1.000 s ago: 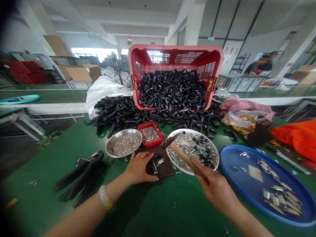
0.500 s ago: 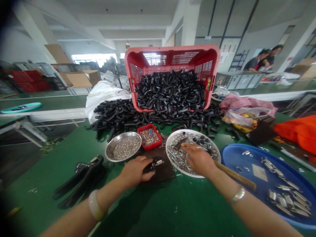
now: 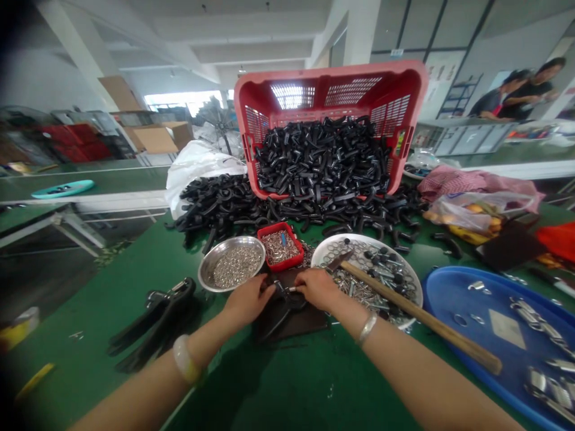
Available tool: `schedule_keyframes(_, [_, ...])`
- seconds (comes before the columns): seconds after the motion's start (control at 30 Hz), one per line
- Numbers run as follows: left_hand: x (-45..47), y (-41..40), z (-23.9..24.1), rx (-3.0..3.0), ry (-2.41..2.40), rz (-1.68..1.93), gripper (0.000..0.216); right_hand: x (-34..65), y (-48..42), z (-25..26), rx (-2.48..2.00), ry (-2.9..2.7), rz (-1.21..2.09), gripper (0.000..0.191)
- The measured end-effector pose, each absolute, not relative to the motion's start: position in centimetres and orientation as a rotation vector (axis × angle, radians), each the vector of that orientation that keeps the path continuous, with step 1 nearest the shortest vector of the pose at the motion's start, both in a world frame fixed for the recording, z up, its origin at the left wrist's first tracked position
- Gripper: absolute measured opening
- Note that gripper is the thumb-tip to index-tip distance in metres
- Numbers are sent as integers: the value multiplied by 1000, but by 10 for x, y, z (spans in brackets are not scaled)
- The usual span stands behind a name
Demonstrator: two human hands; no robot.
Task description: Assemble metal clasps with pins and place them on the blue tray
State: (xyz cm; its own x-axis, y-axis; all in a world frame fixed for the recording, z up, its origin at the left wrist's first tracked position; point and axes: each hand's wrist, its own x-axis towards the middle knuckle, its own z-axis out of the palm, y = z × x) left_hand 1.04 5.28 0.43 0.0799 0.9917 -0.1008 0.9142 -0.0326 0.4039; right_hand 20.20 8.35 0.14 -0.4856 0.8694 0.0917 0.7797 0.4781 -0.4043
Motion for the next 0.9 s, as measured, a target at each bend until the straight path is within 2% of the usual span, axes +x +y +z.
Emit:
schedule_keyframes(0.13, [10,48,-3,2140,1892,379,50,194,106,16,-1471,-2545,396,5])
schedule_keyframes(0.3, [11,50,-8,2089,1833,419,48,167,157,36,-1550,-2492,233,24])
schedule_keyframes(0.47, [-4,44,6,2193,1935,552,33,106,161,39,-1294,-2698,261,23])
schedule_keyframes(0.6, [-38,65,23,1980,2286,248,28,60,157,30,-1338,-2882,274,15])
schedule_keyframes(0.7, [-56,85,27,1876,2212,19,27,43,160,23,-1453,-2923,239,20])
schedule_keyframes(0.9, [-58,98,19,1852,2184,30,24,54,163,16,-1360,-2874,223,23])
